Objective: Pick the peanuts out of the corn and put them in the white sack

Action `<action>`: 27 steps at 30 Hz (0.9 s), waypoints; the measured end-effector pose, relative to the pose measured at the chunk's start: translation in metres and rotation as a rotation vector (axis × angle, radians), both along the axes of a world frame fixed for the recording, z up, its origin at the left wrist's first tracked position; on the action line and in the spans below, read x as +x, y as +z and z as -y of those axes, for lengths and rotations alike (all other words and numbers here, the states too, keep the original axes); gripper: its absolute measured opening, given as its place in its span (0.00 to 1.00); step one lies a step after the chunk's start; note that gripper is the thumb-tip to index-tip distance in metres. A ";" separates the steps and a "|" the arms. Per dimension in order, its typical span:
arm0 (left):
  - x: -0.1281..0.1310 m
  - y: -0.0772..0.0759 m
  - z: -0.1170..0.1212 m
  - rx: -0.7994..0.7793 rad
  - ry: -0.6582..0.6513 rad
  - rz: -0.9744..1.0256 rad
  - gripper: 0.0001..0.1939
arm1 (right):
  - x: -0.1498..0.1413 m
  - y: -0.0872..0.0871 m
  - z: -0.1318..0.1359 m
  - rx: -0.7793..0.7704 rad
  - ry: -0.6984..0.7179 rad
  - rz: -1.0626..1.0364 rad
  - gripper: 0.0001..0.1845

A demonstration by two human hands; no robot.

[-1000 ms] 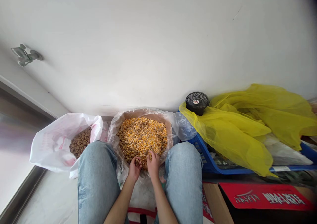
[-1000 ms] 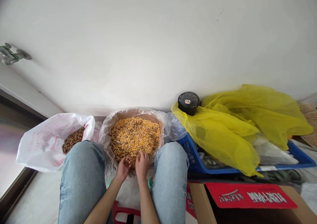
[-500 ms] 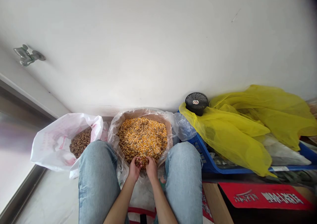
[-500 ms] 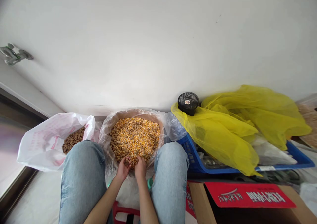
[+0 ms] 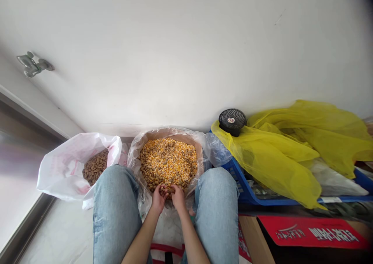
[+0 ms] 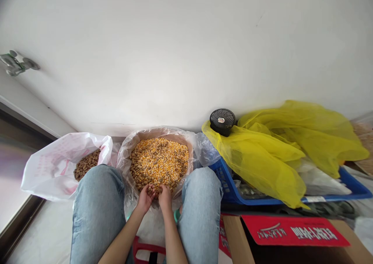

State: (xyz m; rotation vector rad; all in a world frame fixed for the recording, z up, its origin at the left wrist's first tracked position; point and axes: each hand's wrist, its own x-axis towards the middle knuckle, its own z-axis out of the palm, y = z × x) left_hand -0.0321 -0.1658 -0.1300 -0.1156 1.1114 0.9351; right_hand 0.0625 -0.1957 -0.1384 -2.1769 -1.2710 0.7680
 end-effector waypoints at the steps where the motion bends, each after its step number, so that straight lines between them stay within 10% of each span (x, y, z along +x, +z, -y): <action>1: 0.000 0.000 0.000 -0.001 -0.001 0.005 0.07 | 0.000 0.002 -0.002 0.031 -0.023 -0.035 0.24; 17: 0.005 -0.001 0.000 0.030 0.067 -0.018 0.09 | -0.019 0.033 -0.009 0.303 0.107 -0.494 0.13; 27: 0.001 0.003 0.000 0.044 -0.019 0.010 0.07 | -0.006 0.009 0.000 0.026 0.004 0.053 0.18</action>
